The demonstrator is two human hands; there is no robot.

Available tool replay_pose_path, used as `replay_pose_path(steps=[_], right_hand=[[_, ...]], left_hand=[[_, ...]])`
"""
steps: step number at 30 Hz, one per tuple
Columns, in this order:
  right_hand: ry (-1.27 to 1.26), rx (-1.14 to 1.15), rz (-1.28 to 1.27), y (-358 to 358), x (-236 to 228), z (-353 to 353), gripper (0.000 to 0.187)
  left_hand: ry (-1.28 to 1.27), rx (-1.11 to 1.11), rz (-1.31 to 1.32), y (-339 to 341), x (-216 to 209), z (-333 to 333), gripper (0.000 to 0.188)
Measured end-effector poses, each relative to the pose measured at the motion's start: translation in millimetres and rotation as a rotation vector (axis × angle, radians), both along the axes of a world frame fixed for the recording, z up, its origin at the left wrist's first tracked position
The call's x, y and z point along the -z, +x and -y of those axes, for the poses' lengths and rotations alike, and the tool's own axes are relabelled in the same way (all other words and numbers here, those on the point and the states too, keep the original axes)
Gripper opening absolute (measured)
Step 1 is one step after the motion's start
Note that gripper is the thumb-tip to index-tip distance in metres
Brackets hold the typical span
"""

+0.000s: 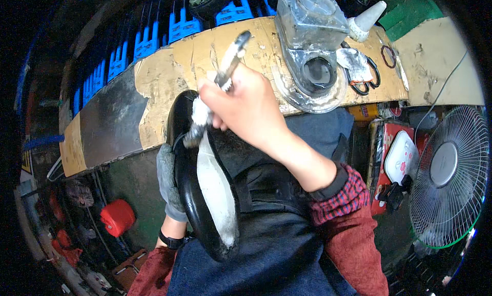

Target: The person applies liquid to the edges of a shoe with a brush, places it on a conveyor, and moves a rack. They take shoes from the rack, place them on the workbench, and apply liquid to the soles and edges of each shoe with a brush before placing them back on the conveyor.

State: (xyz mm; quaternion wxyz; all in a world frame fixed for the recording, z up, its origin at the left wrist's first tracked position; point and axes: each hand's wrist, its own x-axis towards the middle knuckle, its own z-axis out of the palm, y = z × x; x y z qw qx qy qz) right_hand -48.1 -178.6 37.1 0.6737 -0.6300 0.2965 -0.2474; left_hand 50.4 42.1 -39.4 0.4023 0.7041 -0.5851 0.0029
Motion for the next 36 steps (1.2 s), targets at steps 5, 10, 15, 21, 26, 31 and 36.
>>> replay_pose_path(steps=[5,10,15,21,26,31,36], right_hand=[[-0.081,0.048,0.035,55,39,39,0.023],[-0.214,0.12,-0.019,70,47,59,0.024],[-0.046,-0.103,-0.062,27,17,22,0.023],[0.01,-0.091,-0.018,-20,-26,-14,0.016],[0.114,-0.211,0.081,-47,-49,-40,0.01],[0.005,-0.129,0.073,-23,-30,-16,0.021],[-0.155,-0.012,-0.039,31,15,25,0.025]], left_hand=[[0.025,-0.005,0.015,0,3,0,0.06],[-0.011,0.049,-0.035,1,2,8,0.061],[0.0,0.003,-0.016,1,1,1,0.06],[-0.023,-0.056,-0.132,-1,14,6,0.056],[-0.102,-0.035,0.08,-1,8,8,0.051],[-0.117,-0.065,0.155,-4,7,9,0.049],[-0.057,-0.146,-0.084,-15,3,13,0.05]])
